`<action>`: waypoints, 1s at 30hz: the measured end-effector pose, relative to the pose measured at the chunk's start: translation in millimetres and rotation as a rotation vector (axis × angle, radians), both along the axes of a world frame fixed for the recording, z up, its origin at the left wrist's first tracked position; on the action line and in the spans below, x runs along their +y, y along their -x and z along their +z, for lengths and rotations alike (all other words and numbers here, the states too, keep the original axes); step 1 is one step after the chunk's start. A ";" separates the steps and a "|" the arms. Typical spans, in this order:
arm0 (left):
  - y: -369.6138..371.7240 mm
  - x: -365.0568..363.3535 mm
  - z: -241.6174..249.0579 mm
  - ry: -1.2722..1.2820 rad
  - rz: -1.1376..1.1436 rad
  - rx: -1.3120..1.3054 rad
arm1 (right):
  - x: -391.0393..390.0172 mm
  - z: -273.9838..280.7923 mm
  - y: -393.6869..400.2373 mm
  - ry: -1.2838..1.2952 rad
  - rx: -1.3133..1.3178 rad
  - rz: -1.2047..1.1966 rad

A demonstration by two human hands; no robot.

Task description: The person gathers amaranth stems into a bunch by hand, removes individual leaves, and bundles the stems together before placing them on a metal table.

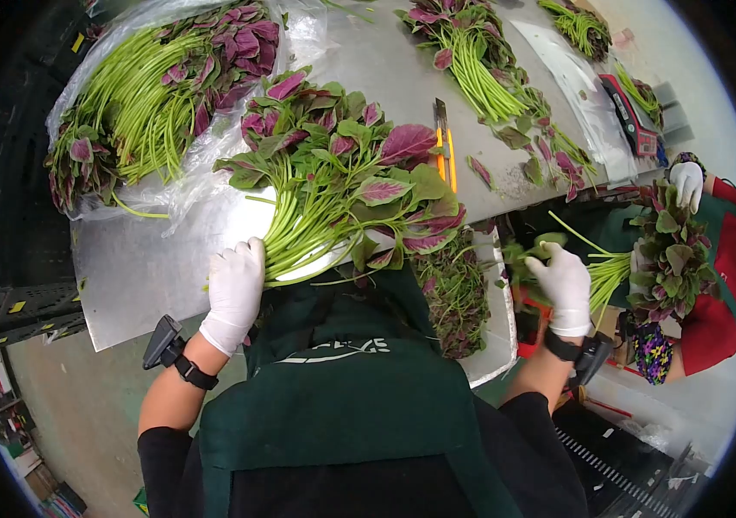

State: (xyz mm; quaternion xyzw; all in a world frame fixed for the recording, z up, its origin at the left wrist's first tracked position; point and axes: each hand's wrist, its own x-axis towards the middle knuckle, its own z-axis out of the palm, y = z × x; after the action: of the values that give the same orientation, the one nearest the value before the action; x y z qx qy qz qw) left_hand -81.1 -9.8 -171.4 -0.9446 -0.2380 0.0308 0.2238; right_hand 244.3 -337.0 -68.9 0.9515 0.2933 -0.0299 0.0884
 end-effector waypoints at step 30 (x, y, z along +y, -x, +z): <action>2.7 -2.7 4.4 0.087 0.049 -0.134 | 174.9 5.1 23.5 -1.102 0.396 0.236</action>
State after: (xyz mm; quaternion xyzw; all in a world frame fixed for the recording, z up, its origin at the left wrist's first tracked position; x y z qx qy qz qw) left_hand -83.8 -12.4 -167.0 -0.9473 -0.2738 -0.0166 0.1654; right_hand 220.8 -162.1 -63.8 0.7945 0.3800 -0.0400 -0.4719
